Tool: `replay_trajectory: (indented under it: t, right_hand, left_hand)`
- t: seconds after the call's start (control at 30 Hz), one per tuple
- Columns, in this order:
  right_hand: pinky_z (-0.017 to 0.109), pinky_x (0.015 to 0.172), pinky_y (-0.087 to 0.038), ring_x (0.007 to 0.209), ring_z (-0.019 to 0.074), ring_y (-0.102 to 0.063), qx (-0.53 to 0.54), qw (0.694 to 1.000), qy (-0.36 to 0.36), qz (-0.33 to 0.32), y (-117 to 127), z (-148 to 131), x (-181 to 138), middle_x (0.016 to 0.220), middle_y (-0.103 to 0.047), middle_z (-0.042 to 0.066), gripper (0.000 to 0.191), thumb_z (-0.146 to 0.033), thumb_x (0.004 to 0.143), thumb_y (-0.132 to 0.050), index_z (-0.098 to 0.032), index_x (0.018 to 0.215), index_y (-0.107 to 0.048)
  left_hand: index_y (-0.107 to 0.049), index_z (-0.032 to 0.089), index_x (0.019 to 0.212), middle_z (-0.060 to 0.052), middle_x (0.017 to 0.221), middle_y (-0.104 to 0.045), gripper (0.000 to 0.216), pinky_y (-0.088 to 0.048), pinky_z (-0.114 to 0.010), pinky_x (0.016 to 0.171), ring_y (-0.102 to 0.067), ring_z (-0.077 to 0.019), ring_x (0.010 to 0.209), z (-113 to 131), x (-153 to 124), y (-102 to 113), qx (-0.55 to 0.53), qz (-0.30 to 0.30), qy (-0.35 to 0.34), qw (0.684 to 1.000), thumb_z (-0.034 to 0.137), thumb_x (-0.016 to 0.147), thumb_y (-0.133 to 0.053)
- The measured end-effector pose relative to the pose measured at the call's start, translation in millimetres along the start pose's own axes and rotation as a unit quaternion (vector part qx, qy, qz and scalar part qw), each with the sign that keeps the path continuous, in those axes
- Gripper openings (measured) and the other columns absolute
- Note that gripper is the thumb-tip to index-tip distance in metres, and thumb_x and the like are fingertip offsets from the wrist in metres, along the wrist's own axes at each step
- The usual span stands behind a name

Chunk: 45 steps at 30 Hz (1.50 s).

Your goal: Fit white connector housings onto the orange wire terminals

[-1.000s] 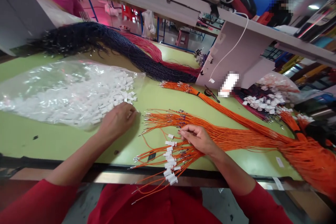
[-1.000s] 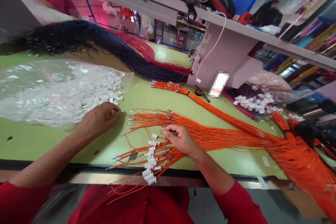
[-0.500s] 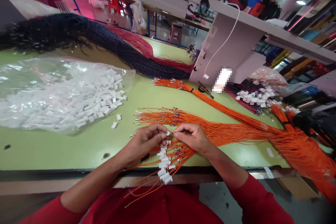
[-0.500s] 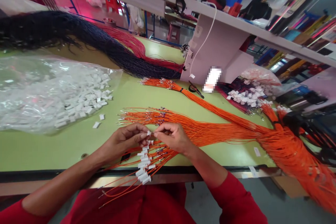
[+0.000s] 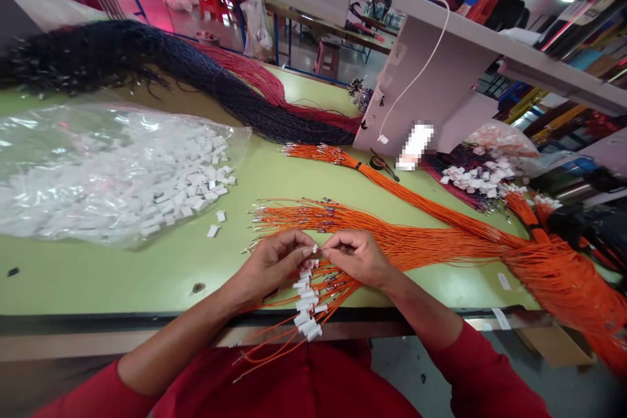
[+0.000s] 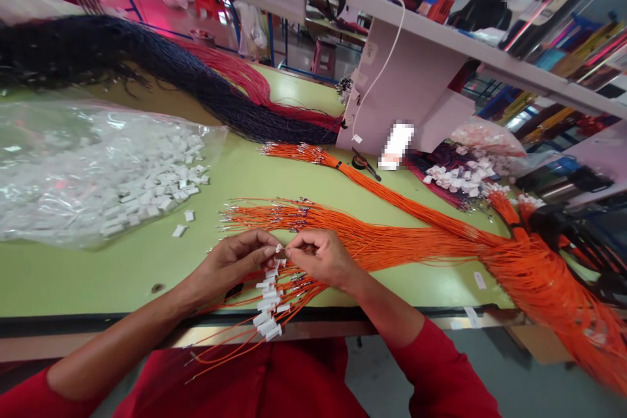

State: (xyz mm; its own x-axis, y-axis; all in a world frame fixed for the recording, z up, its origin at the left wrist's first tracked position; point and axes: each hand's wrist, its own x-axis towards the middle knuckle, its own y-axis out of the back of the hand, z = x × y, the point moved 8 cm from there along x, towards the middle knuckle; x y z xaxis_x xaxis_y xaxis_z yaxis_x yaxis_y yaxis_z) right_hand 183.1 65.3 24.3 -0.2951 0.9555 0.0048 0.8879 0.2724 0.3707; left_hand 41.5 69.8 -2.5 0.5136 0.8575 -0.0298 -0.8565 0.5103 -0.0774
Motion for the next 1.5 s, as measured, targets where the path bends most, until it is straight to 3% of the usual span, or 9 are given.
replay_trajectory:
  t: [0.17,0.27,0.37,0.6,0.8,0.93,1.07,1.2,1.5]
  right_hand:
    - [0.021,0.052,-0.036,0.056,0.0093,-0.049,-0.080,0.992,0.089,0.029,-2.0,-10.6,-2.8,0.063,-0.061,0.000,0.014,-0.015,0.081,-0.062,-0.016,0.069,-0.068]
    - [0.020,0.055,-0.039,0.060,0.0106,-0.055,-0.104,0.992,0.075,0.009,-3.3,-7.7,-2.7,0.069,-0.066,0.001,0.011,-0.017,0.085,-0.061,-0.016,0.078,-0.070]
    - [0.020,0.053,-0.039,0.058,0.0103,-0.055,-0.121,0.991,0.048,-0.010,-2.2,-2.6,-1.7,0.068,-0.065,0.000,0.009,-0.018,0.087,-0.061,-0.017,0.081,-0.068]
    - [0.021,0.057,-0.040,0.058,0.0106,-0.053,-0.141,0.985,0.102,0.010,-4.1,-7.4,-3.1,0.065,-0.062,0.000,0.013,-0.014,0.082,-0.058,-0.016,0.071,-0.065]
    - [0.021,0.056,-0.041,0.060,0.0109,-0.054,-0.084,0.995,0.036,-0.031,0.2,1.6,1.0,0.068,-0.064,0.000,0.016,-0.026,0.090,-0.060,-0.016,0.081,-0.069]
    - [0.024,0.064,-0.045,0.069,0.0138,-0.056,-0.108,0.988,0.075,0.079,34.8,-13.0,4.5,0.078,-0.065,0.002,0.023,-0.034,0.097,-0.056,-0.017,0.085,-0.067]
    - [0.029,0.071,-0.046,0.074,0.0170,-0.057,-0.205,0.948,0.140,0.200,61.3,-30.9,-0.6,0.080,-0.064,0.005,0.024,-0.032,0.100,-0.052,-0.019,0.084,-0.064]
    - [0.030,0.073,-0.045,0.076,0.0185,-0.058,-0.254,0.929,0.172,0.206,60.1,-35.5,-1.9,0.082,-0.064,0.006,0.022,-0.029,0.101,-0.049,-0.020,0.085,-0.062]
    - [0.030,0.072,-0.047,0.075,0.0177,-0.059,-0.254,0.929,0.173,0.207,58.3,-26.8,2.9,0.080,-0.065,0.005,0.021,-0.028,0.100,-0.051,-0.020,0.084,-0.063]
  left_hand:
    - [-0.067,0.018,0.093,-0.004,0.082,-0.069,0.018,-0.049,-0.029,0.067,-0.063,-0.0158,0.073,15.4,-2.5,-2.1,0.213,0.032,-0.124,0.969,0.028,0.095,-0.053]
    - [-0.068,0.019,0.093,-0.003,0.080,-0.069,0.018,-0.049,-0.028,0.066,-0.063,-0.0152,0.071,16.9,-4.4,-1.1,0.270,0.059,-0.157,0.948,0.025,0.096,-0.051]
    - [-0.068,0.019,0.092,-0.002,0.076,-0.069,0.019,-0.048,-0.026,0.061,-0.062,-0.0135,0.066,13.7,-4.0,2.0,0.262,0.076,-0.146,0.951,0.025,0.097,-0.050]
    - [-0.069,0.018,0.089,-0.003,0.077,-0.069,0.020,-0.050,-0.027,0.065,-0.062,-0.0144,0.069,12.8,-1.2,-5.0,0.246,0.055,-0.143,0.957,0.026,0.094,-0.051]
    - [-0.069,0.017,0.087,-0.002,0.070,-0.069,0.021,-0.047,-0.022,0.052,-0.060,-0.0119,0.057,4.6,-0.9,-2.4,0.162,0.055,-0.088,0.981,0.030,0.093,-0.054]
    - [-0.070,0.018,0.088,-0.004,0.078,-0.070,0.017,-0.051,-0.027,0.064,-0.063,-0.0150,0.069,18.0,-7.2,-7.5,0.269,0.033,-0.184,0.945,0.023,0.093,-0.055]
    - [-0.068,0.018,0.095,-0.007,0.084,-0.070,0.018,-0.052,-0.031,0.069,-0.064,-0.0181,0.076,27.2,-15.0,-19.2,0.366,0.006,-0.283,0.886,0.018,0.096,-0.050]
    - [-0.066,0.017,0.096,-0.008,0.086,-0.070,0.016,-0.053,-0.032,0.069,-0.065,-0.0193,0.078,28.9,-17.0,-25.2,0.397,-0.006,-0.320,0.860,0.015,0.096,-0.049]
    - [-0.065,0.017,0.101,-0.010,0.090,-0.071,0.017,-0.055,-0.033,0.070,-0.066,-0.0200,0.081,31.0,-21.3,-28.1,0.411,-0.021,-0.343,0.845,0.014,0.098,-0.049]
